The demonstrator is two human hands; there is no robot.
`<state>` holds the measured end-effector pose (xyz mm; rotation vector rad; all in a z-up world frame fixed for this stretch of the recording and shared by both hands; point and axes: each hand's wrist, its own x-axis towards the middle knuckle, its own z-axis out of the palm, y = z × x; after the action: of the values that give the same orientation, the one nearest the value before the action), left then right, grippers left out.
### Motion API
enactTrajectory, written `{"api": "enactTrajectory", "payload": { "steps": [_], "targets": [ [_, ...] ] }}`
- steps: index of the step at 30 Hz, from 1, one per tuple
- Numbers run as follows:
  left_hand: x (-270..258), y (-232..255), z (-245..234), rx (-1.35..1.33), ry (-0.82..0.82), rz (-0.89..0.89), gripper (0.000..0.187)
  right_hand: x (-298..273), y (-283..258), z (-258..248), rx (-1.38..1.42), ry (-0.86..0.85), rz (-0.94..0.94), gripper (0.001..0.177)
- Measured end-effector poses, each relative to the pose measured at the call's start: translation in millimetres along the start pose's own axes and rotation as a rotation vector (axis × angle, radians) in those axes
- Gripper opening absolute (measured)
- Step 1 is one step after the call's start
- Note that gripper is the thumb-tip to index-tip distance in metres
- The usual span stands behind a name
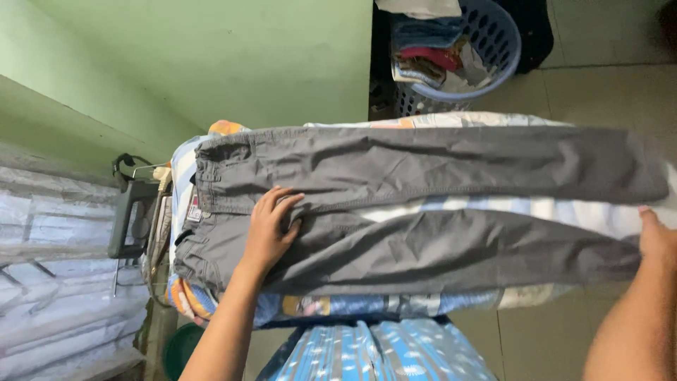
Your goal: Fold two pairs of pants on an ironing board.
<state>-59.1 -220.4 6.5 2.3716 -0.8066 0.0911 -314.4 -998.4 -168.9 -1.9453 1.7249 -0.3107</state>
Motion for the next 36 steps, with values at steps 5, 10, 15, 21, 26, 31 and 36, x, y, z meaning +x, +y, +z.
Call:
{"api": "enactTrajectory", "payload": {
  "steps": [5, 10, 15, 21, 26, 31, 36],
  "targets": [
    [-6.9, 14.8, 20.6, 0.068, 0.004, 0.18, 0.028, -130.3, 15.5, -51.1, -0.071, 0.208, -0.047, 0.092],
    [14.9, 27.5, 34.9, 0.138, -0.154, 0.332, 0.034, -135.1, 44.4, -71.3, 0.011, 0.141, -0.104, 0.079],
    [38.1, 10.1, 44.6, 0.337, -0.333, 0.284, 0.051, -87.8, 47.1, -98.4, 0.076, 0.11, -0.174, 0.072],
    [47.3, -18.4, 20.6, 0.374, -0.224, 0.122, 0.03, -108.4, -29.4, -136.4, 0.636, -0.051, -0.04, 0.083],
    [33.7, -9.4, 11.2, 0.19, -0.035, 0.023, 0.036, -64.8, 6.8, -76.0, 0.131, -0.061, 0.036, 0.068],
    [-18.9, -57.5, -22.5, 0.099, 0.226, -0.328, 0.05, -67.3, 34.2, -52.6, -0.016, 0.019, -0.016, 0.071],
    [-115.7, -131.8, -40.4, 0.554, 0.475, -0.676, 0.058, -89.7, 31.2, -55.9, 0.426, -0.054, 0.188, 0.079]
  ]
}}
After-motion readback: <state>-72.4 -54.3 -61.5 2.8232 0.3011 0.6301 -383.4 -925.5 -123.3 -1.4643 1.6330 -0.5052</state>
